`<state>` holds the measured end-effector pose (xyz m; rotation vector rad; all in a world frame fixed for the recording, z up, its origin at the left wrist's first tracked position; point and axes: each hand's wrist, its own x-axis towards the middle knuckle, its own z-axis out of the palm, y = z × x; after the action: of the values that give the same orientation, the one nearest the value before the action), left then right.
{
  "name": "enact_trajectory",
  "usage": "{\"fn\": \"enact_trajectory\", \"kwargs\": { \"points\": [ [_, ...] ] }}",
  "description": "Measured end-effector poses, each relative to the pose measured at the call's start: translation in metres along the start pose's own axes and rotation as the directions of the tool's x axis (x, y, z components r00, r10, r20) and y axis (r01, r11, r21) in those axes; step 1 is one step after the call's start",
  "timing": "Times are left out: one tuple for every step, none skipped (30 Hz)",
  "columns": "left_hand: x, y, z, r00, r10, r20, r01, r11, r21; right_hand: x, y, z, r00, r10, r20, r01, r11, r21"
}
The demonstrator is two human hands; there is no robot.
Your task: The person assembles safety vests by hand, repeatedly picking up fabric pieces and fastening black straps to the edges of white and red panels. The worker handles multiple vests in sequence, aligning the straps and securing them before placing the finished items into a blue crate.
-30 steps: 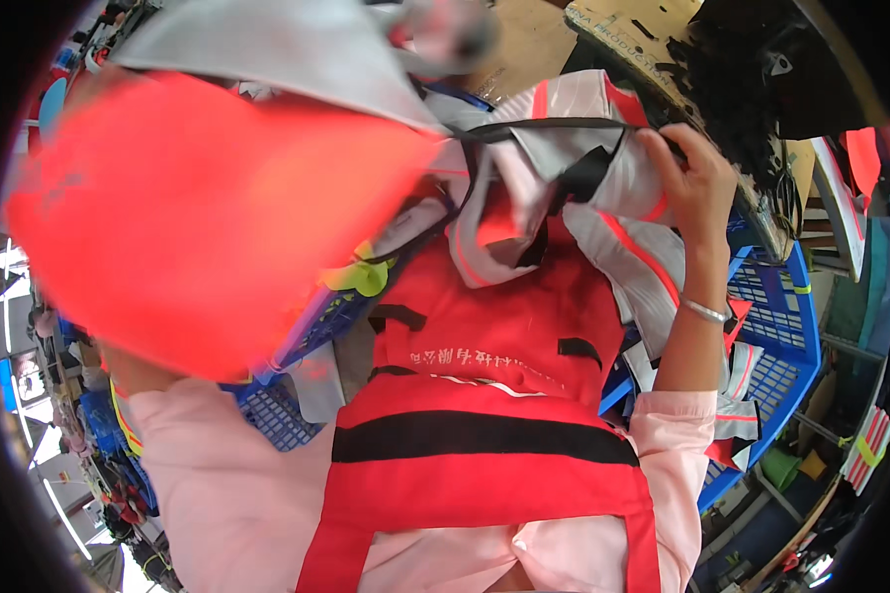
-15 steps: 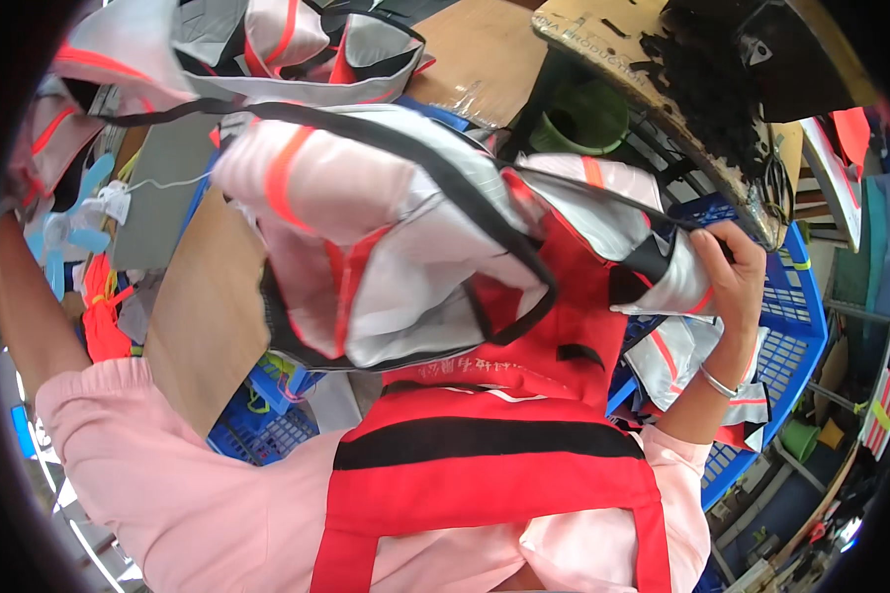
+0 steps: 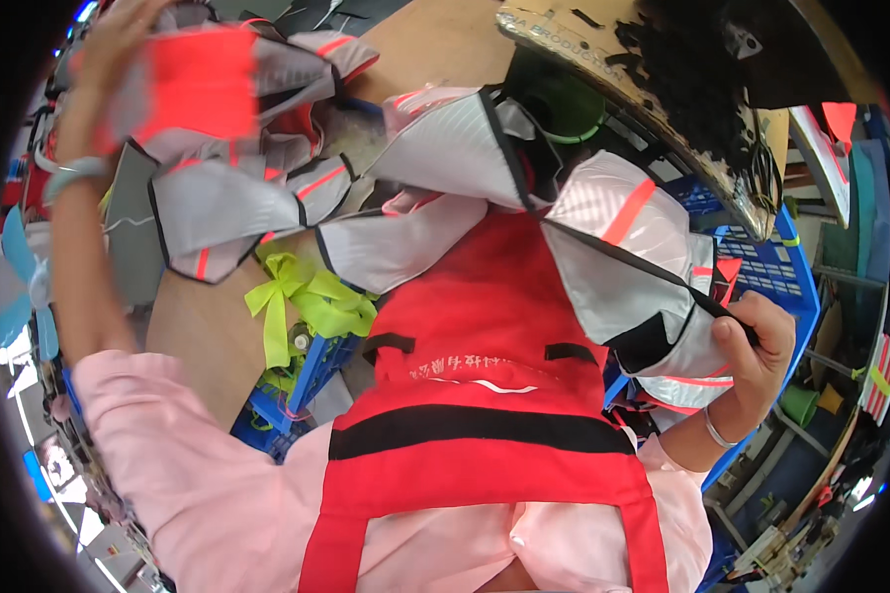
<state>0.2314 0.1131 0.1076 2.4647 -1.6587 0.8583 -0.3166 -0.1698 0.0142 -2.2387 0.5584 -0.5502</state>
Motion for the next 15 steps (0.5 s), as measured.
{"fn": "enact_trajectory", "kwargs": {
  "points": [
    [0.003, 0.020, 0.036, 0.995, 0.100, 0.026, -0.098, 0.991, -0.088, 0.004, -0.004, 0.002, 1.000, 0.013, -0.018, -0.013, 1.000, -0.006],
    [-0.002, 0.042, 0.070, 0.975, 0.220, 0.034, -0.210, 0.960, -0.188, 0.005, -0.007, 0.002, 0.999, 0.028, -0.032, -0.028, 1.000, -0.011],
    [-0.002, 0.105, 0.099, 0.951, 0.308, -0.004, -0.261, 0.799, -0.541, 0.003, -0.007, 0.003, 0.998, 0.031, -0.059, -0.034, 0.999, -0.036],
    [-0.014, 0.194, 0.075, 0.950, 0.276, 0.146, -0.110, 0.734, -0.670, 0.003, -0.005, 0.003, 0.996, 0.041, -0.076, -0.043, 0.999, -0.023],
    [-0.031, 0.246, 0.080, 0.931, 0.365, 0.007, -0.231, 0.605, -0.762, 0.003, -0.008, 0.005, 0.996, 0.040, -0.082, -0.040, 0.999, -0.005],
    [-0.039, 0.297, 0.070, 0.877, 0.425, -0.224, -0.440, 0.523, -0.730, 0.004, -0.009, 0.008, 0.995, 0.037, -0.087, -0.036, 0.999, 0.013],
    [-0.050, 0.340, 0.067, 0.929, 0.319, -0.189, -0.343, 0.545, -0.765, 0.008, -0.007, 0.009, 0.997, -0.030, -0.070, 0.030, 1.000, 0.003],
    [-0.064, 0.366, 0.073, 0.970, 0.199, -0.141, -0.232, 0.569, -0.789, 0.012, -0.004, 0.011, 0.997, -0.078, -0.029, 0.078, 0.997, 0.010],
    [-0.069, 0.379, 0.089, 0.979, 0.168, -0.117, -0.189, 0.524, -0.831, 0.012, -0.008, 0.010, 0.998, -0.063, -0.012, 0.063, 0.998, -0.020],
    [-0.076, 0.390, 0.104, 0.987, 0.138, -0.087, -0.144, 0.479, -0.866, 0.012, -0.010, 0.009, 0.999, -0.049, 0.006, 0.050, 0.998, -0.046],
    [-0.078, 0.396, 0.115, 0.992, 0.111, -0.055, -0.098, 0.434, -0.896, 0.013, -0.008, 0.008, 0.999, -0.036, 0.014, 0.037, 0.999, -0.035],
    [-0.084, 0.398, 0.115, 0.987, 0.153, 0.058, -0.011, 0.416, -0.909, 0.014, -0.002, 0.008, 0.999, -0.031, 0.016, 0.031, 0.999, -0.023],
    [-0.080, 0.395, 0.105, 0.974, 0.207, 0.094, 0.016, 0.352, -0.936, 0.014, 0.004, 0.006, 1.000, -0.022, 0.018, 0.022, 1.000, -0.014],
    [-0.073, 0.389, 0.092, 0.957, 0.262, 0.127, 0.047, 0.290, -0.956, 0.016, 0.010, 0.003, 1.000, -0.006, 0.014, 0.006, 1.000, 0.017],
    [-0.063, 0.378, 0.073, 0.945, 0.248, 0.212, 0.166, 0.194, -0.967, 0.020, 0.016, -0.001, 1.000, 0.006, 0.007, -0.006, 0.999, 0.053]
  ]
}}
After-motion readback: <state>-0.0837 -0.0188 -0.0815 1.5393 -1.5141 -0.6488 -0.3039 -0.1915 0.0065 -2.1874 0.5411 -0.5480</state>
